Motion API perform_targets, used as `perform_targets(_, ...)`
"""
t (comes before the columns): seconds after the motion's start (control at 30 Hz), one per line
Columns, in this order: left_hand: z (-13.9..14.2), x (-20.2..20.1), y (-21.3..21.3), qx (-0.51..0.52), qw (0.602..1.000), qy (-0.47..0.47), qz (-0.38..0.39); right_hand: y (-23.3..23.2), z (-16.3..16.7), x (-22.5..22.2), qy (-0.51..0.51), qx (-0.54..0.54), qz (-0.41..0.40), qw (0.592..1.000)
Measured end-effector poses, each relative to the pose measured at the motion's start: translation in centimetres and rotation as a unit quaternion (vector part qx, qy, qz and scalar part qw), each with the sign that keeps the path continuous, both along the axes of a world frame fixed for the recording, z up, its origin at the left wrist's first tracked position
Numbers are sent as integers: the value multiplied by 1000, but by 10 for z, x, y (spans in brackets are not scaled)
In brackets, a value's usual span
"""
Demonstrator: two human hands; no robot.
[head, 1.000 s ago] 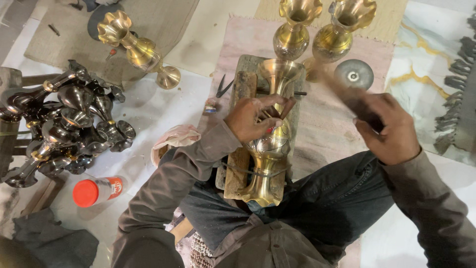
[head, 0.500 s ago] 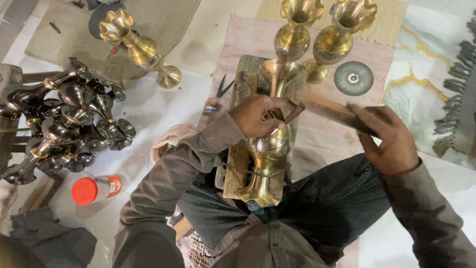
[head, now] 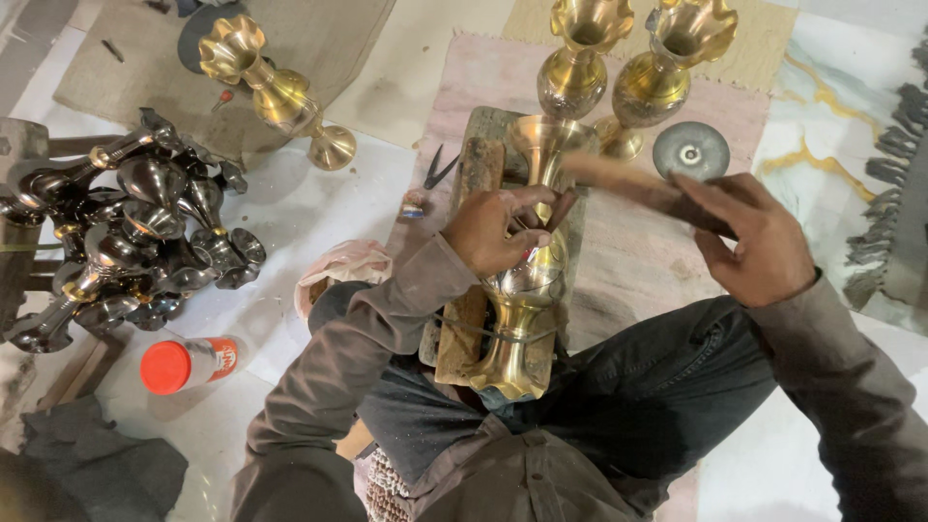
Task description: The person sits cross-legged on the floor with a brass vase held on a wooden board on their lap. They hold a chisel against the vase surface and strike it with a wooden mallet, working repeatedly around the body of the vase to cut a decorative pattern into the brass.
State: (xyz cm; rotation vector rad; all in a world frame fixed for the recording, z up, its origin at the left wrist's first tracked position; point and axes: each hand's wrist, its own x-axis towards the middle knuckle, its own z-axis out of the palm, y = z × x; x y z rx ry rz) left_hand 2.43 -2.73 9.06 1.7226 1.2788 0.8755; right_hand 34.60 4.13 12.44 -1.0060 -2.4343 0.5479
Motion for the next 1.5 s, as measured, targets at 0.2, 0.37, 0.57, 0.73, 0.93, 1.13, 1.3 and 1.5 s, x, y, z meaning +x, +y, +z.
perform_targets(0.2,1,3,-12,-52,996,27,65,8,12,-11,-25,-21,35,999)
perform_targets(0.37,-7,7,-25,13,992,23,126,10,16,-18,-24,-18,54,998)
perform_targets(0.57,-7,8,-27,6,994,33,100,1,14,-15,-6,-50,-23,998)
perform_targets(0.73,5,-4,-9,48,998,33,-39,-24,2,-5,43,-20,-71,996)
perform_targets(0.93,5,-6,0,-8,997,41,-65,-30,-5,6,21,-6,-67,998)
perform_targets(1.13,-1,-5,-14,59,997,41,3,-21,3,-7,29,-24,-45,998)
perform_targets(1.3,-6,5,-30,26,993,25,111,-10,26,-17,-42,21,4,999)
perform_targets(1.5,-9,9,-33,-18,989,5,146,-2,36,-18,-82,41,55,994)
